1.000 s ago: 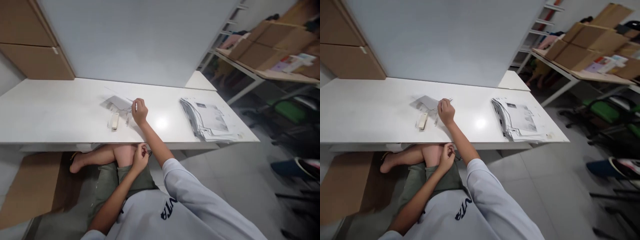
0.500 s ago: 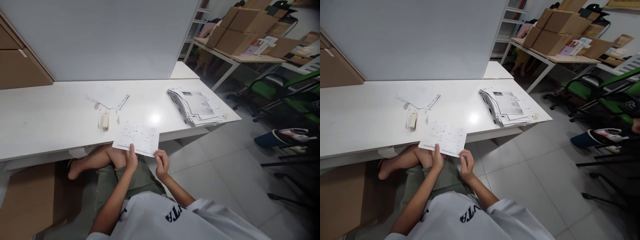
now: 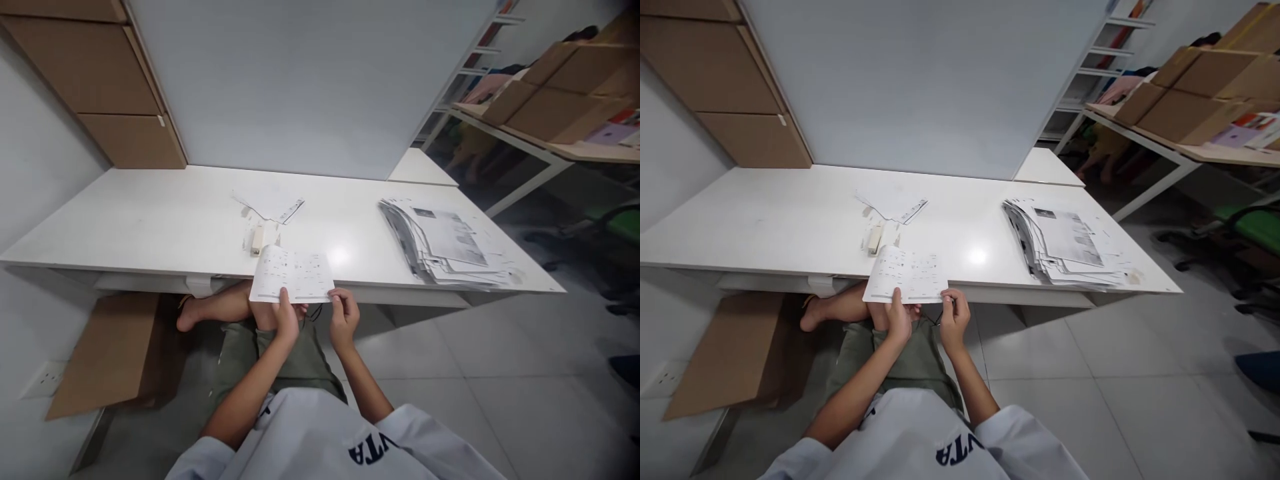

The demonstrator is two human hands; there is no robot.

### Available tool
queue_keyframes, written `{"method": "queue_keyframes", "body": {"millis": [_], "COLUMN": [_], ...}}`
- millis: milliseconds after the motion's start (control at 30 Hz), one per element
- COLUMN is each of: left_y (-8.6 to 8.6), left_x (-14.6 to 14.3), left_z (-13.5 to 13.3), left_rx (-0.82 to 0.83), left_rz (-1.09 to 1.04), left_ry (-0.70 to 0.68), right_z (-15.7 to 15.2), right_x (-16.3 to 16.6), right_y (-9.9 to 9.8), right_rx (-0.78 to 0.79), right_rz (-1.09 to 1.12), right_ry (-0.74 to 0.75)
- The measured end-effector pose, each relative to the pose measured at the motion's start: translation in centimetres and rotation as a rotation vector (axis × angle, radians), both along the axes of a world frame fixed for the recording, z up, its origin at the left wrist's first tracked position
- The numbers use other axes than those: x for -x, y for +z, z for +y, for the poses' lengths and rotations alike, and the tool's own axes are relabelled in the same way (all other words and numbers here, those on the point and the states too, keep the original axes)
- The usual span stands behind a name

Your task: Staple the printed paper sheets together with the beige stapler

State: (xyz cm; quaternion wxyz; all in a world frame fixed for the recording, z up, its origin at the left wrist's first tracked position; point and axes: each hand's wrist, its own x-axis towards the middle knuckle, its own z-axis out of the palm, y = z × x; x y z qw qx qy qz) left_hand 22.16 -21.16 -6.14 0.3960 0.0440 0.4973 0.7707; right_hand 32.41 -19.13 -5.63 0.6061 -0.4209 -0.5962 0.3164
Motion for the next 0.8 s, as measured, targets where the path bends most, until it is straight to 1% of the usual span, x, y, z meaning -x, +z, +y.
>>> {"method": "queue_keyframes", "body": {"millis": [67, 167, 267, 333, 400, 467, 600, 700, 800], "left_y": [0.2, -0.1, -0.3, -0.1, 0.5, 1.2, 2.1, 1.7, 0.7], "left_x": [-0.2, -0.8, -1.1, -0.9, -0.6, -0.1, 0.6, 0.7, 0.5], "left_z": [-0.6, -1.9, -3.0, -3.3, -3.2, -2.9, -2.3, -2.1, -2.1], "left_rx": [-0.025, -0.018, 0.021, 0.005, -0.037, -0.066, -0.072, -0.050, -0.041], "left_rz": [-0.019, -0.043, -0.104, -0.134, -0.149, -0.167, -0.221, -0.255, -0.210], "left_ry": [0.014, 0.047, 0.040, 0.044, 0.072, 0.102, 0.160, 0.133, 0.094], "right_z": [-0.3, -0.9, -1.4, -1.7, -1.9, -2.0, -2.0, -2.1, -2.2], "right_x": [-0.3, -0.8, -0.9, -0.6, 0.0, 0.5, 1.0, 1.0, 0.8], "right_y": [-0.2, -0.9, -1.3, -1.2, -0.9, -0.6, -0.1, -0.3, -0.8], "right_rx": [-0.018, -0.024, 0.033, 0.080, 0.092, 0.072, 0.046, 0.036, 0.027], "right_rz": [0.020, 0.024, -0.001, 0.006, 0.021, 0.017, -0.021, -0.045, -0.062], "right_ry": [-0.007, -0.005, 0.013, 0.016, 0.017, 0.020, 0.018, -0.001, -0.024]}}
